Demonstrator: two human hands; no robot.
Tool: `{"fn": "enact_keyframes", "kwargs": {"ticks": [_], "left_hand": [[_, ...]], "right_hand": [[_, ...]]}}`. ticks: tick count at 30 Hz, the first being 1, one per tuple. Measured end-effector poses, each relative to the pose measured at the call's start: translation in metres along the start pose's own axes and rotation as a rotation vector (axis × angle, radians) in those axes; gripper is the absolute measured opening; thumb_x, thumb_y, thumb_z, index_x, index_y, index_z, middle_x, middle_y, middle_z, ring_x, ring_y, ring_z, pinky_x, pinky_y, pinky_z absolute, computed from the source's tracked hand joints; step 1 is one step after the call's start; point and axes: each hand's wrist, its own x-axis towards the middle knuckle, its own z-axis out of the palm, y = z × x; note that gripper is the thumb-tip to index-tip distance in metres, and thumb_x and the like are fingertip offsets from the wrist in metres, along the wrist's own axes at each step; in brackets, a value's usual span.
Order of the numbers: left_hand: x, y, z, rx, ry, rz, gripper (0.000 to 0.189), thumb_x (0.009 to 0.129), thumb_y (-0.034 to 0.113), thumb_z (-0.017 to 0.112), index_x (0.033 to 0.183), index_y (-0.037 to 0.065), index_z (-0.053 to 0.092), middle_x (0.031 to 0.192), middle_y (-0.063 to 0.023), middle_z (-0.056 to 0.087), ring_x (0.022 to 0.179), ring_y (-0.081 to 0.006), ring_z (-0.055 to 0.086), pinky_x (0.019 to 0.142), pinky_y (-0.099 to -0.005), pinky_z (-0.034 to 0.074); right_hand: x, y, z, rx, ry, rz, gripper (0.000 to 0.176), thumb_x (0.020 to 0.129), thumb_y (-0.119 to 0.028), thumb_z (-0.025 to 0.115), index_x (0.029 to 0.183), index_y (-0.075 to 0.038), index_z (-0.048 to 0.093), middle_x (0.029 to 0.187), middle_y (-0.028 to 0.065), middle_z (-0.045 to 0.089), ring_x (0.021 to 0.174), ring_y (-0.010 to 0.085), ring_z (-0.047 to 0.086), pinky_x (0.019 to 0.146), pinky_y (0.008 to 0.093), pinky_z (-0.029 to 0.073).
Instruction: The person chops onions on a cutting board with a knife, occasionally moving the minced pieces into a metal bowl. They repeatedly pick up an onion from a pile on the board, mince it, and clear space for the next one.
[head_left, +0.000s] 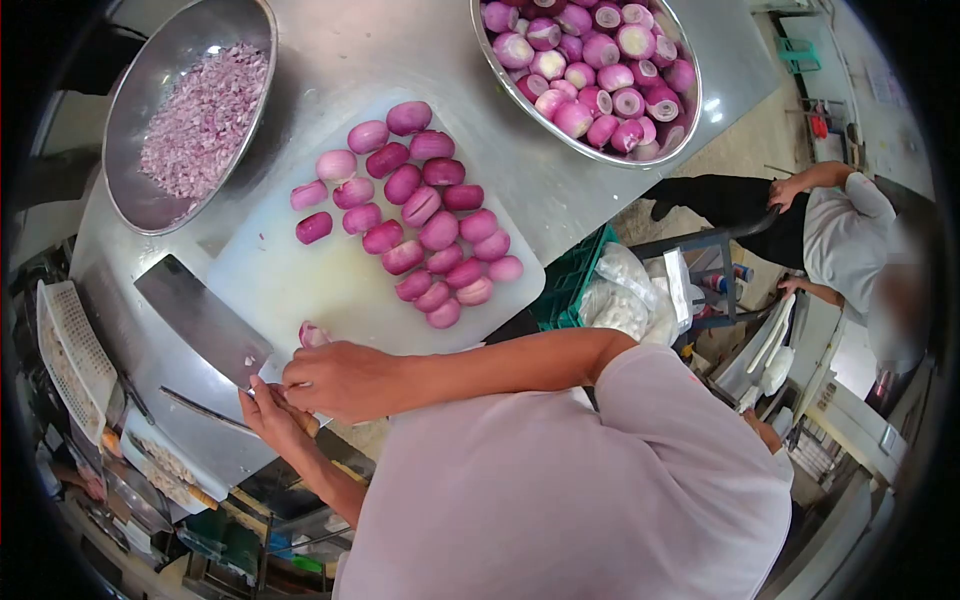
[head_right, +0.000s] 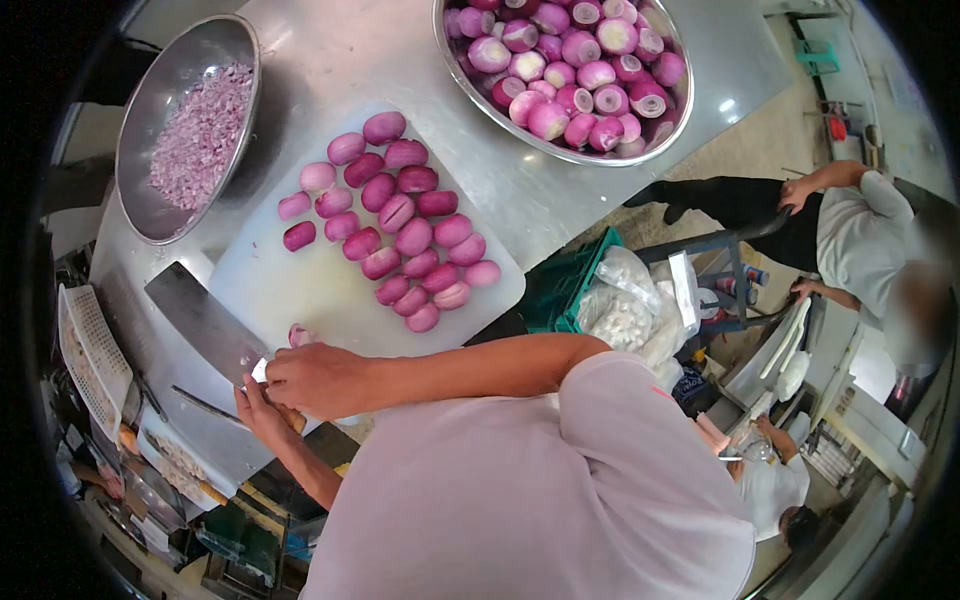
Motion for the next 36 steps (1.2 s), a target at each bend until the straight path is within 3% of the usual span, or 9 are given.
{"fn": "enact_keyframes", "kwargs": {"ticks": [3, 7, 10, 18, 29, 36], "left_hand": [[-0.007, 0.018, 0.001, 0.04, -0.084, -0.12, 0.015, 0.099, 0.018, 0.057, 0.103, 0.004, 0.059, 0.062, -0.0023, 0.05, 0.044, -0.0108, 0.047, 0.038, -0.0269, 0.037], [-0.007, 0.023, 0.005, 0.08, -0.08, -0.115, 0.015, 0.096, 0.013, 0.056, 0.107, 0.004, 0.06, 0.061, -0.0029, 0.05, 0.039, -0.0125, 0.045, 0.035, -0.028, 0.037], [-0.008, 0.024, 0.012, 0.109, -0.097, -0.093, 0.017, 0.093, 0.013, 0.056, 0.106, 0.002, 0.061, 0.057, -0.0032, 0.05, 0.04, -0.0124, 0.046, 0.036, -0.0281, 0.037], [-0.017, 0.042, 0.034, 0.199, -0.002, -0.119, 0.014, 0.089, 0.01, 0.053, 0.097, 0.0, 0.058, 0.056, -0.0038, 0.05, 0.04, -0.013, 0.046, 0.037, -0.029, 0.038], [-0.03, 0.061, 0.079, 0.322, 0.224, -0.175, 0.021, 0.08, 0.006, 0.05, 0.097, -0.002, 0.061, 0.055, -0.0044, 0.05, 0.039, -0.0135, 0.047, 0.038, -0.0308, 0.039], [-0.027, 0.057, 0.081, 0.378, 0.244, -0.154, 0.021, 0.08, 0.007, 0.052, 0.097, -0.002, 0.061, 0.053, -0.0041, 0.049, 0.038, -0.0133, 0.047, 0.038, -0.0301, 0.038]], "right_hand": [[-0.004, -0.006, -0.033, -0.065, 0.103, 0.017, 0.01, 0.081, -0.007, 0.064, 0.09, -0.004, 0.065, 0.095, 0.0069, 0.063, 0.085, 0.0223, 0.063, 0.066, 0.0335, 0.054], [-0.008, -0.014, -0.072, -0.065, 0.315, 0.029, 0.016, 0.076, 0.001, 0.068, 0.09, -0.005, 0.065, 0.097, 0.0065, 0.064, 0.086, 0.0235, 0.064, 0.066, 0.034, 0.053], [-0.007, -0.02, -0.097, -0.064, 0.336, 0.036, 0.027, 0.074, 0.008, 0.07, 0.097, -0.005, 0.069, 0.097, 0.0062, 0.065, 0.082, 0.0228, 0.065, 0.066, 0.0328, 0.053], [-0.015, 0.011, -0.126, -0.029, 0.117, 0.133, 0.019, 0.076, 0.001, 0.072, 0.093, -0.003, 0.068, 0.098, 0.0097, 0.066, 0.085, 0.0254, 0.064, 0.071, 0.0348, 0.052], [-0.019, 0.044, -0.204, 0.006, -0.108, 0.02, 0.016, 0.078, -0.001, 0.069, 0.094, -0.003, 0.066, 0.099, 0.0095, 0.064, 0.087, 0.0273, 0.062, 0.071, 0.037, 0.052], [-0.022, 0.04, -0.217, 0.023, -0.177, 0.012, 0.018, 0.079, -0.002, 0.07, 0.097, -0.002, 0.068, 0.101, 0.0096, 0.064, 0.088, 0.0275, 0.062, 0.072, 0.0369, 0.053]]}}
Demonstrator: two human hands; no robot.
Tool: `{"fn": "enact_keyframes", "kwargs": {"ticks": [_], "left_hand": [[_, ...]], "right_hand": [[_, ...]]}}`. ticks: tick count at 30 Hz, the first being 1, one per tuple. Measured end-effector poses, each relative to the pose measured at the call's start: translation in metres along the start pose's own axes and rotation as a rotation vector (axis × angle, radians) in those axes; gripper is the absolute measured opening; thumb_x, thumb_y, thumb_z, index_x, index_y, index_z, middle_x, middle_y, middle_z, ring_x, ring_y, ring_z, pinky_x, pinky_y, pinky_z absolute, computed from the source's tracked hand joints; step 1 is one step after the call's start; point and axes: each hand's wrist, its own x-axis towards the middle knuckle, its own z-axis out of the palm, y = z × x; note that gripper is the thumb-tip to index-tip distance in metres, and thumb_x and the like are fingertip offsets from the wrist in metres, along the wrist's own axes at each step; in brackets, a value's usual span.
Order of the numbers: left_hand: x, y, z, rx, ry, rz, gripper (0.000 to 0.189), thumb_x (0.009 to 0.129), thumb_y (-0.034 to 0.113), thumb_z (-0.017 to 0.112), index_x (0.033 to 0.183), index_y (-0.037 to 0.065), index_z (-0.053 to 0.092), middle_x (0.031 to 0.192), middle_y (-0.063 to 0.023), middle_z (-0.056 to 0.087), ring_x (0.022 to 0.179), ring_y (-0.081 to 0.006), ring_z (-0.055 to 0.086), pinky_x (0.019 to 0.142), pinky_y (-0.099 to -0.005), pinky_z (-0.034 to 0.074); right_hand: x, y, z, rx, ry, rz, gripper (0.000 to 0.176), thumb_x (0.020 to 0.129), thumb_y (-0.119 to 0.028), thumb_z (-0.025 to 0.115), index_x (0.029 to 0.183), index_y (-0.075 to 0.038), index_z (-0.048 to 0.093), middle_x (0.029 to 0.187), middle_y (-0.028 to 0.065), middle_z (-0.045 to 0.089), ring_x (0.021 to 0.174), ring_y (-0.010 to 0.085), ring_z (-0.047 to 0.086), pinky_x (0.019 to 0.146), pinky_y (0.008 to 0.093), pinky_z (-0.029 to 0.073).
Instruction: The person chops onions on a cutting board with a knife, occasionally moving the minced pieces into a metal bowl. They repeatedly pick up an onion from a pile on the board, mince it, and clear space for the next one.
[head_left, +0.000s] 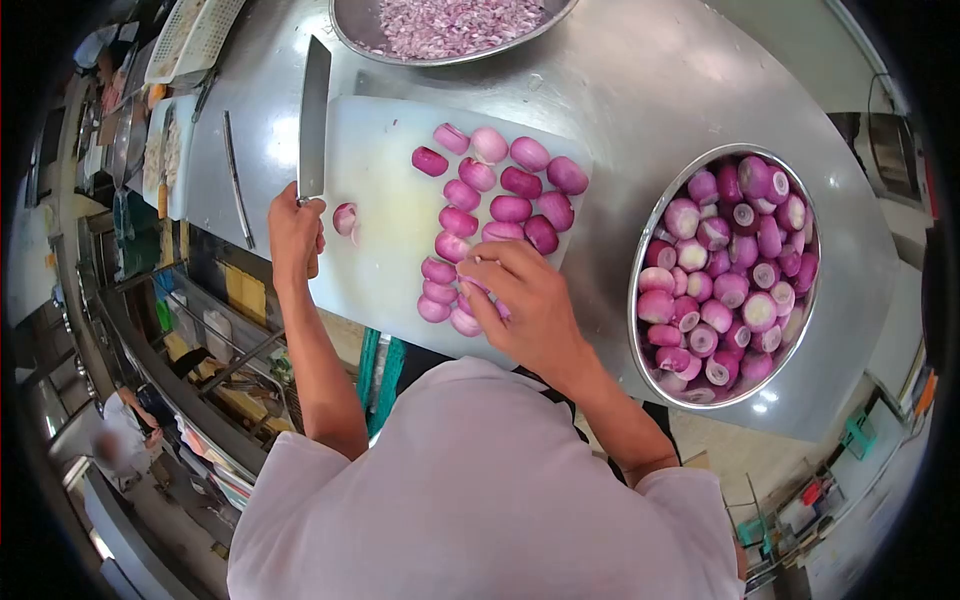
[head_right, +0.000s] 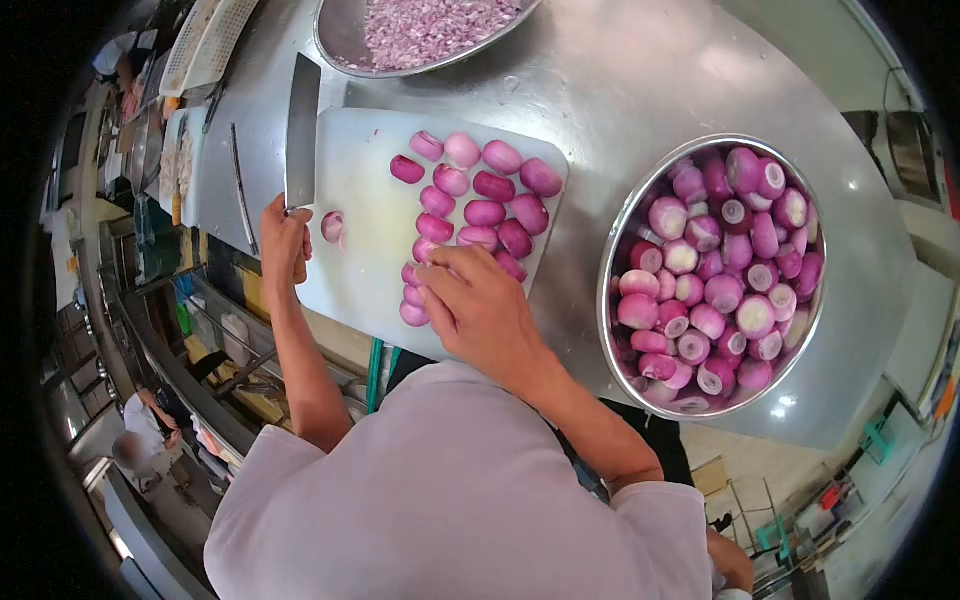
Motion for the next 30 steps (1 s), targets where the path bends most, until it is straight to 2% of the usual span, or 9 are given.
{"fn": "enact_keyframes", "kwargs": {"ticks": [5, 10, 12, 19, 22, 25, 30], "left_hand": [[-0.003, 0.009, 0.006, -0.139, -0.029, -0.073, 0.018, 0.085, 0.011, 0.057, 0.097, -0.002, 0.061, 0.053, -0.0046, 0.05, 0.038, -0.0135, 0.048, 0.036, -0.0308, 0.04], [-0.002, 0.007, 0.006, -0.159, -0.018, -0.108, 0.017, 0.086, 0.01, 0.056, 0.096, -0.002, 0.06, 0.053, -0.0048, 0.05, 0.038, -0.0135, 0.048, 0.036, -0.0308, 0.041], [-0.003, 0.008, 0.005, -0.167, -0.016, -0.119, 0.016, 0.086, 0.01, 0.056, 0.096, -0.002, 0.06, 0.054, -0.0047, 0.05, 0.039, -0.0135, 0.048, 0.036, -0.0307, 0.041], [0.0, 0.003, -0.001, -0.209, -0.054, -0.086, 0.016, 0.086, 0.01, 0.055, 0.096, -0.002, 0.06, 0.054, -0.0038, 0.05, 0.039, -0.0129, 0.048, 0.037, -0.0306, 0.042], [0.0, 0.0, -0.002, -0.225, -0.052, -0.085, 0.016, 0.085, 0.009, 0.055, 0.096, -0.001, 0.06, 0.054, -0.0036, 0.05, 0.039, -0.0128, 0.047, 0.037, -0.0308, 0.041], [0.002, 0.001, -0.003, -0.231, -0.054, -0.084, 0.016, 0.085, 0.008, 0.055, 0.096, -0.001, 0.06, 0.054, -0.0037, 0.05, 0.039, -0.0128, 0.047, 0.037, -0.0311, 0.041], [0.003, -0.003, -0.006, -0.233, -0.075, -0.112, 0.017, 0.085, 0.008, 0.054, 0.098, -0.001, 0.061, 0.056, -0.004, 0.051, 0.04, -0.0129, 0.047, 0.037, -0.0314, 0.041]], "right_hand": [[0.0, 0.004, 0.006, -0.01, -0.032, 0.006, 0.018, 0.08, -0.002, 0.07, 0.098, -0.002, 0.068, 0.102, 0.0096, 0.064, 0.089, 0.0275, 0.062, 0.072, 0.0373, 0.053], [0.005, 0.001, 0.013, 0.008, -0.116, 0.052, 0.018, 0.081, -0.002, 0.07, 0.098, -0.003, 0.068, 0.102, 0.0098, 0.064, 0.09, 0.0275, 0.062, 0.072, 0.0383, 0.053], [0.011, 0.001, 0.018, 0.02, -0.107, 0.044, 0.016, 0.081, -0.002, 0.071, 0.097, -0.003, 0.069, 0.098, 0.0098, 0.066, 0.086, 0.0269, 0.063, 0.073, 0.0363, 0.051], [0.026, 0.009, 0.048, 0.026, -0.158, -0.012, 0.013, 0.082, -0.003, 0.068, 0.095, -0.001, 0.066, 0.097, 0.0106, 0.063, 0.088, 0.0286, 0.062, 0.072, 0.0388, 0.051], [0.032, 0.008, 0.067, 0.075, -0.205, 0.03, 0.012, 0.082, -0.004, 0.068, 0.094, -0.002, 0.065, 0.095, 0.0108, 0.062, 0.088, 0.0292, 0.061, 0.073, 0.04, 0.051], [0.042, 0.012, 0.094, 0.025, -0.251, 0.0, 0.014, 0.082, -0.006, 0.069, 0.094, -0.001, 0.063, 0.095, 0.0112, 0.061, 0.091, 0.03, 0.06, 0.074, 0.0414, 0.051], [0.071, 0.02, 0.152, -0.111, -0.255, -0.008, 0.029, 0.081, -0.007, 0.069, 0.105, 0.002, 0.057, 0.107, 0.0176, 0.051, 0.096, 0.0345, 0.059, 0.076, 0.0443, 0.054]]}}
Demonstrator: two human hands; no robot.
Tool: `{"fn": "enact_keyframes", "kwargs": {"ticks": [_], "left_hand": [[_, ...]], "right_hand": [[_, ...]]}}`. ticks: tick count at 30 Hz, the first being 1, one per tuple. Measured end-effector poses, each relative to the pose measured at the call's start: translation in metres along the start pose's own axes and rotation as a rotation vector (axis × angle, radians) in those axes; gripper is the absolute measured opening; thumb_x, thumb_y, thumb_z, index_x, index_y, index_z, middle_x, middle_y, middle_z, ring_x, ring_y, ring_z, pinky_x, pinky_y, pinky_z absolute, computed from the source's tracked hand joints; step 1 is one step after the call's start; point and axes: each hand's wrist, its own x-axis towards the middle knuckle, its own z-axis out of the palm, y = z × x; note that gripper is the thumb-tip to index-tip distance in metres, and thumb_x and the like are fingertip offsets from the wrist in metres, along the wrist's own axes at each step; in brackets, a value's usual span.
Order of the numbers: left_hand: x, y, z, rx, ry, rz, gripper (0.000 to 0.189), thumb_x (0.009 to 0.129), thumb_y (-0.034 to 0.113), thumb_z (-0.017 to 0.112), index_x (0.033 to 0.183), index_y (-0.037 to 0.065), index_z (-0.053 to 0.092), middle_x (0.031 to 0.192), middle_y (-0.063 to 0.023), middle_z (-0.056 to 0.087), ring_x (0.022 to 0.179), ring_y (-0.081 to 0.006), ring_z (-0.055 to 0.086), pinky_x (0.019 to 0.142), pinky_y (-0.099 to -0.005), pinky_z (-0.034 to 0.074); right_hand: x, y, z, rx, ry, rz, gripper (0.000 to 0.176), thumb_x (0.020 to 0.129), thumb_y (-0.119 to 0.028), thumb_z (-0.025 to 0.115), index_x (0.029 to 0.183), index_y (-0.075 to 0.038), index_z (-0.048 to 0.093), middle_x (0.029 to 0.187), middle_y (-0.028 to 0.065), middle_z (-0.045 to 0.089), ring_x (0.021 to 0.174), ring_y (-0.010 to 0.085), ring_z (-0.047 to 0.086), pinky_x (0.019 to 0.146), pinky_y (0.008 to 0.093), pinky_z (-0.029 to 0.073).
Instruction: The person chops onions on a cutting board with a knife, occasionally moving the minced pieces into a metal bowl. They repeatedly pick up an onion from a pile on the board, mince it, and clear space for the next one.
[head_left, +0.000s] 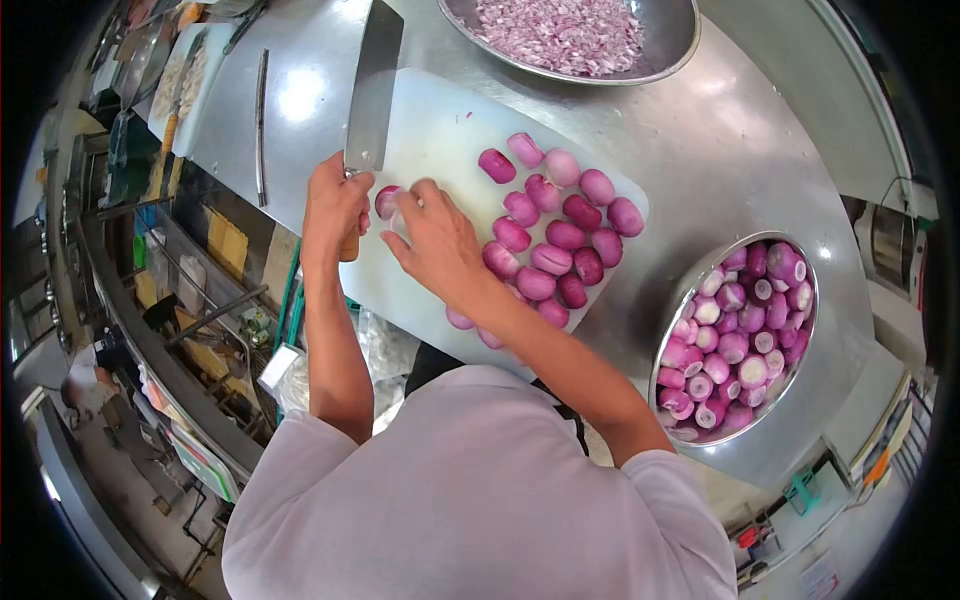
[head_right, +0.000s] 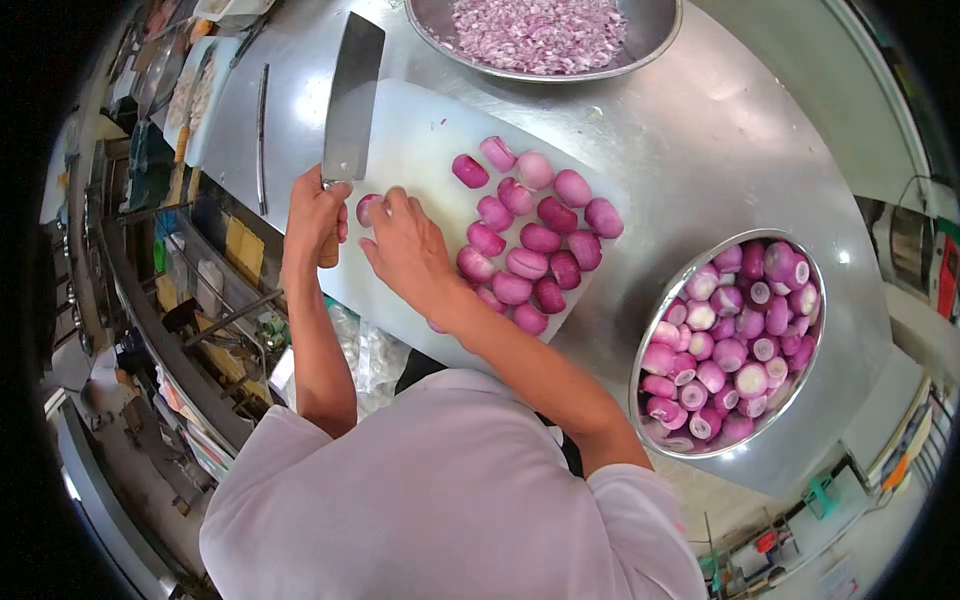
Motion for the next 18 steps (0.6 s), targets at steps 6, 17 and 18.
{"fn": "enact_keyframes", "kwargs": {"ticks": [6, 17, 18], "left_hand": [[0.001, 0.001, -0.001, 0.02, -0.012, 0.013, 0.017, 0.086, 0.008, 0.054, 0.099, -0.002, 0.06, 0.057, -0.0044, 0.051, 0.04, -0.0135, 0.048, 0.038, -0.0313, 0.041], [0.002, -0.005, -0.004, 0.01, -0.013, 0.009, 0.019, 0.082, 0.008, 0.051, 0.097, -0.002, 0.06, 0.056, -0.0064, 0.053, 0.041, -0.0149, 0.051, 0.039, -0.0327, 0.043], [0.002, -0.005, -0.005, 0.006, -0.01, 0.009, 0.019, 0.082, 0.008, 0.051, 0.097, -0.002, 0.06, 0.056, -0.0064, 0.053, 0.041, -0.0149, 0.051, 0.039, -0.0327, 0.043]], "right_hand": [[0.031, 0.003, 0.038, -0.106, -0.15, 0.119, 0.029, 0.077, 0.0, 0.065, 0.105, 0.003, 0.056, 0.11, 0.0211, 0.045, 0.094, 0.0371, 0.058, 0.076, 0.0437, 0.055], [-0.001, 0.013, 0.0, -0.083, -0.041, 0.132, 0.035, 0.075, -0.001, 0.073, 0.108, -0.001, 0.06, 0.117, 0.015, 0.052, 0.104, 0.0372, 0.054, 0.087, 0.0462, 0.05], [-0.003, 0.015, -0.003, -0.135, -0.034, 0.152, 0.043, 0.072, -0.003, 0.077, 0.112, -0.002, 0.062, 0.117, 0.0149, 0.055, 0.105, 0.036, 0.055, 0.088, 0.0447, 0.05]]}}
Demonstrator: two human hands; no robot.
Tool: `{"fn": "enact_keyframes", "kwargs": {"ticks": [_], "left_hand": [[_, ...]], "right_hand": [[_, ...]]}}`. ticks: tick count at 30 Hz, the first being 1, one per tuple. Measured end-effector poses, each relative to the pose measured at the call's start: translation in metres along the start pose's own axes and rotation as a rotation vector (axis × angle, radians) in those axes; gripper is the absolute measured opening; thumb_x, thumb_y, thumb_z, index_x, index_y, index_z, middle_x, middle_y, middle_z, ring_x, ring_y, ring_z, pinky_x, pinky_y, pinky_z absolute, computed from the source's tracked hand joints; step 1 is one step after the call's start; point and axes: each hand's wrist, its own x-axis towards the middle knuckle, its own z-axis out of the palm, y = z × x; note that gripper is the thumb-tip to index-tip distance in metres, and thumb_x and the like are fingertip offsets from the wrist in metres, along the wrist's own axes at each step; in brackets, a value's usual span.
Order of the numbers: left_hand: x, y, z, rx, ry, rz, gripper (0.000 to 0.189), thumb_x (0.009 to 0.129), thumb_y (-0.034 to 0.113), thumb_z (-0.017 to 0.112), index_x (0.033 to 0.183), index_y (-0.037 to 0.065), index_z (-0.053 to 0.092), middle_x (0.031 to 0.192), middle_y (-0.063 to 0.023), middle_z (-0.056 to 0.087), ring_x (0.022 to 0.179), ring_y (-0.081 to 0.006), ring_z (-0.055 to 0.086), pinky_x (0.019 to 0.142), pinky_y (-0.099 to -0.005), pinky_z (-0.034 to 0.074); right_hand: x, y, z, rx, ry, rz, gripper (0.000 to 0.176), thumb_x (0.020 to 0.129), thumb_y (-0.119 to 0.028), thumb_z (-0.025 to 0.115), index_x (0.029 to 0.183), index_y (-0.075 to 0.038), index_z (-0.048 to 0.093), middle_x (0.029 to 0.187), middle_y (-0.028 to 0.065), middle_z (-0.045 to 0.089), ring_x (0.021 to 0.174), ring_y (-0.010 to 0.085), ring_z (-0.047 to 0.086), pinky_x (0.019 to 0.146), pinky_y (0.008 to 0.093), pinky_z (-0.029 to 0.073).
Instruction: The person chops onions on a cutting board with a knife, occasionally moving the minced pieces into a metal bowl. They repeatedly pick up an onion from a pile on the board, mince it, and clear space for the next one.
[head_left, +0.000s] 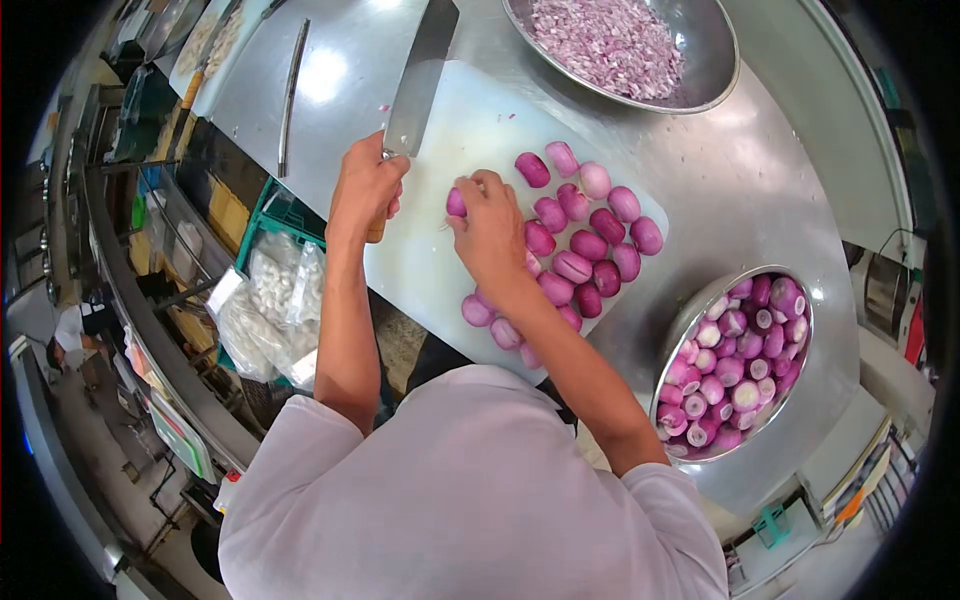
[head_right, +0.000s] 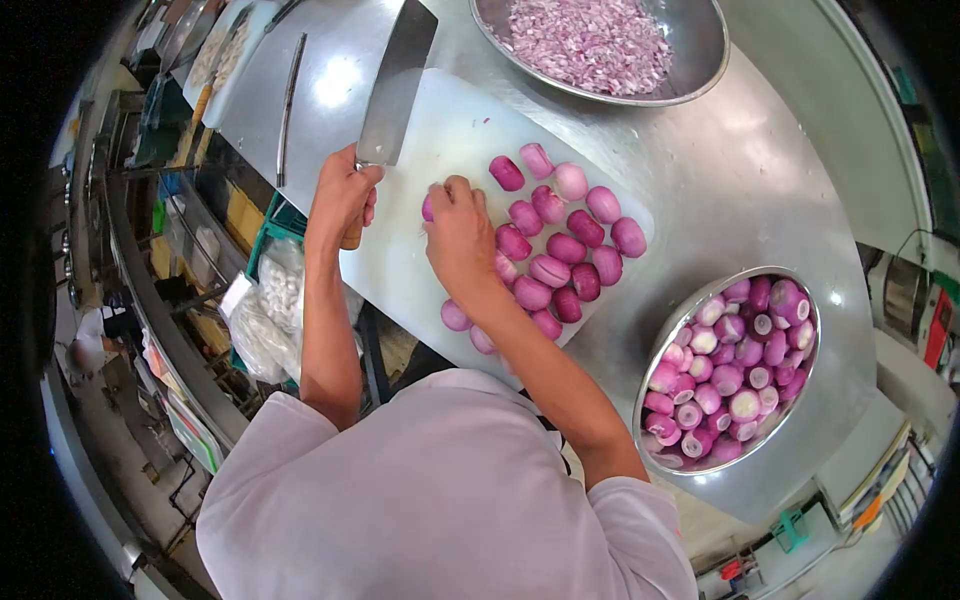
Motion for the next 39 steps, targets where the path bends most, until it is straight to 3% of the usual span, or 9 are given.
{"fn": "enact_keyframes", "kwargs": {"ticks": [1, 8, 19, 27, 39], "left_hand": [[0.0, 0.001, 0.0, 0.014, -0.003, 0.005, 0.019, 0.082, 0.008, 0.052, 0.096, -0.002, 0.059, 0.056, -0.0067, 0.052, 0.041, -0.0151, 0.051, 0.039, -0.033, 0.043], [0.001, -0.005, 0.0, 0.001, -0.003, 0.049, 0.019, 0.083, 0.008, 0.052, 0.095, -0.004, 0.059, 0.057, -0.0074, 0.053, 0.041, -0.0161, 0.052, 0.04, -0.0337, 0.043], [-0.011, -0.015, 0.0, 0.049, 0.023, 0.096, 0.022, 0.081, 0.007, 0.053, 0.098, -0.005, 0.06, 0.057, -0.0078, 0.054, 0.042, -0.0176, 0.053, 0.04, -0.0346, 0.044], [-0.023, -0.016, -0.003, 0.105, 0.017, 0.085, 0.024, 0.081, 0.008, 0.053, 0.1, -0.004, 0.061, 0.056, -0.0094, 0.055, 0.041, -0.0202, 0.054, 0.041, -0.0366, 0.044], [-0.026, -0.016, 0.001, 0.052, -0.004, 0.065, 0.02, 0.083, 0.007, 0.054, 0.1, -0.002, 0.06, 0.058, -0.0071, 0.053, 0.042, -0.0172, 0.053, 0.038, -0.0343, 0.043]], "right_hand": [[-0.001, 0.002, -0.001, -0.051, 0.01, 0.02, 0.05, 0.069, -0.005, 0.081, 0.116, -0.003, 0.064, 0.116, 0.0148, 0.057, 0.106, 0.0347, 0.057, 0.088, 0.0431, 0.05], [-0.004, 0.004, 0.001, 0.049, -0.019, -0.015, 0.052, 0.068, -0.007, 0.083, 0.117, -0.004, 0.065, 0.117, 0.0114, 0.059, 0.107, 0.0318, 0.056, 0.088, 0.0415, 0.051], [-0.004, -0.001, 0.011, -0.058, -0.008, -0.155, 0.042, 0.073, -0.001, 0.071, 0.113, -0.004, 0.062, 0.115, 0.011, 0.057, 0.106, 0.0334, 0.054, 0.086, 0.0427, 0.052], [-0.004, -0.002, 0.015, -0.079, 0.007, -0.165, 0.04, 0.071, 0.001, 0.071, 0.11, -0.003, 0.06, 0.111, 0.0144, 0.056, 0.103, 0.0348, 0.053, 0.084, 0.0437, 0.052], [-0.015, -0.001, 0.008, 0.019, 0.006, -0.146, 0.038, 0.074, -0.001, 0.073, 0.11, -0.003, 0.06, 0.111, 0.0149, 0.057, 0.107, 0.0371, 0.052, 0.088, 0.0437, 0.051]]}}
